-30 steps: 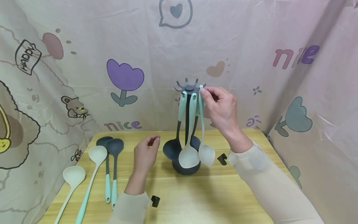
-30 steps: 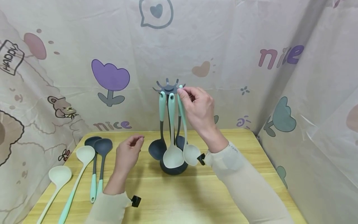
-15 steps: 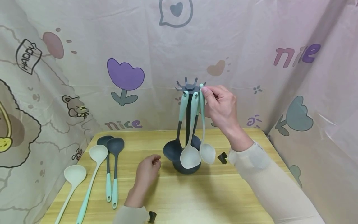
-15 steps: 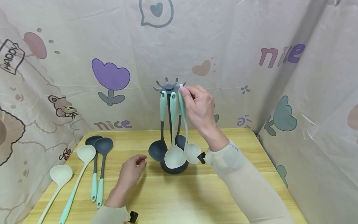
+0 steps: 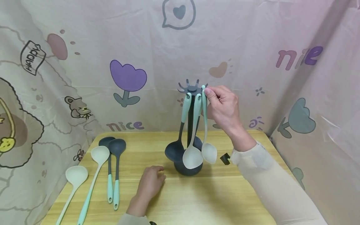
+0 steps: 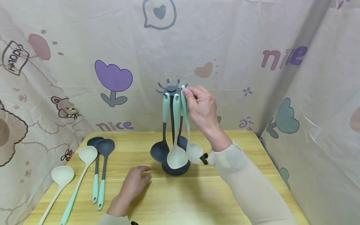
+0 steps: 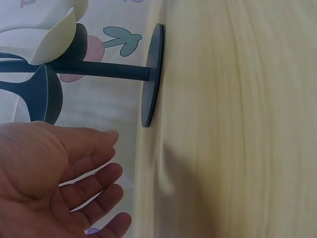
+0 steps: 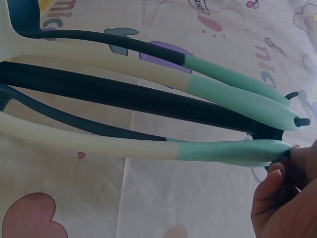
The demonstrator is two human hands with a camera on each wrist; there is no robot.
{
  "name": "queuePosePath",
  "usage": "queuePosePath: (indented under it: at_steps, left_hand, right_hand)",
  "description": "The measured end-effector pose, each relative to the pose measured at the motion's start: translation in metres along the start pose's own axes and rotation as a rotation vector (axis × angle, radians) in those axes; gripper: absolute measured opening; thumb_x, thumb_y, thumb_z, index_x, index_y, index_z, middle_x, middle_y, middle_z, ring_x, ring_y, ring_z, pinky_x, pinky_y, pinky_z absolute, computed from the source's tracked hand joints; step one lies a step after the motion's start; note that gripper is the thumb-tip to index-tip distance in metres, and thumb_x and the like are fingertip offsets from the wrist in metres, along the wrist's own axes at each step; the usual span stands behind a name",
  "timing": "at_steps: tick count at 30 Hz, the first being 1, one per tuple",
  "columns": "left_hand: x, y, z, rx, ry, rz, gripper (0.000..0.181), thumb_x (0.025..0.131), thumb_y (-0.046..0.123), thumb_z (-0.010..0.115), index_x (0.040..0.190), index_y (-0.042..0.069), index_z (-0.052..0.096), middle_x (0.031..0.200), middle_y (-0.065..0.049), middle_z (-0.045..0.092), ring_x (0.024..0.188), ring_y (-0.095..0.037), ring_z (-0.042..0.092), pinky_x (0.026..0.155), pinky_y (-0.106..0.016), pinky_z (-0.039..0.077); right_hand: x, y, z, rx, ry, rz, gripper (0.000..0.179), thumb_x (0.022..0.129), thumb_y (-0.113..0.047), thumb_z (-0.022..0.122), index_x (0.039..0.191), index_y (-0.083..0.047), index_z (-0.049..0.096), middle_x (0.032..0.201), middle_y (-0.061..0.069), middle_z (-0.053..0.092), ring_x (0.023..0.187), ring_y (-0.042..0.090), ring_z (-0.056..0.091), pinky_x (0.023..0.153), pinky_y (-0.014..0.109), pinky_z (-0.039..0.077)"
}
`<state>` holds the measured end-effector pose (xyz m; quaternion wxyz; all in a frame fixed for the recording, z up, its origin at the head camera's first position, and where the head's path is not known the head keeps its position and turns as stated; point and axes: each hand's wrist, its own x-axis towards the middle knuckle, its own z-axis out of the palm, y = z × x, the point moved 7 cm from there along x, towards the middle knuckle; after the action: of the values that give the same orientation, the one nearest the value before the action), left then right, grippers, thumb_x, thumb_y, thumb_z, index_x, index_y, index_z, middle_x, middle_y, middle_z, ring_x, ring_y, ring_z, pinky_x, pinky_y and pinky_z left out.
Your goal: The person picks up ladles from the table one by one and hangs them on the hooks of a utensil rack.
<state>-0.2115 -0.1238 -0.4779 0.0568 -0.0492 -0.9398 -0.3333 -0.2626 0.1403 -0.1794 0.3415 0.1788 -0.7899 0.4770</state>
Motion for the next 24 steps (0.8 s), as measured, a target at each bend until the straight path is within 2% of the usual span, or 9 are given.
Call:
queuePosePath:
  at_steps: [7,13,19,24]
  left_hand:
    - [-0.004,0.002,0.007,0.045,-0.026,0.063,0.035,0.084,0.010,0.086,0.117,0.002,0.076,0.123,-0.016,0.075,0.123,-0.040,0.063,0.106,-0.058,0.051]
    - [-0.006,-0.004,0.012,0.077,-0.073,0.055,0.041,0.083,0.015,0.088,0.120,0.002,0.075,0.134,-0.020,0.069,0.132,-0.044,0.058,0.110,-0.062,0.047]
    - [-0.007,-0.009,0.015,0.087,-0.115,0.035,0.047,0.083,0.016,0.089,0.124,0.000,0.073,0.140,-0.024,0.064,0.135,-0.047,0.055,0.112,-0.064,0.044]
    - [-0.010,-0.012,0.015,0.093,-0.122,0.028,0.051,0.082,0.016,0.089,0.126,-0.003,0.071,0.141,-0.026,0.063,0.135,-0.048,0.055,0.113,-0.063,0.044]
  right_hand:
    - [0.002,0.003,0.001,0.009,-0.015,-0.004,0.026,0.105,-0.022,0.068,0.107,0.000,0.081,0.094,0.012,0.072,0.084,0.014,0.055,0.075,0.024,0.044]
    - [0.007,0.007,0.002,0.019,-0.044,0.028,0.025,0.106,-0.022,0.067,0.109,-0.002,0.081,0.091,0.011,0.068,0.083,0.016,0.053,0.075,0.026,0.042]
    - [0.013,0.013,0.003,0.044,-0.081,0.066,0.025,0.106,-0.021,0.066,0.112,-0.001,0.081,0.096,0.010,0.069,0.083,0.014,0.053,0.076,0.024,0.043]
    - [0.016,0.014,0.004,0.077,-0.107,0.074,0.024,0.106,-0.017,0.065,0.112,0.001,0.080,0.092,0.003,0.066,0.078,0.011,0.055,0.069,0.019,0.047]
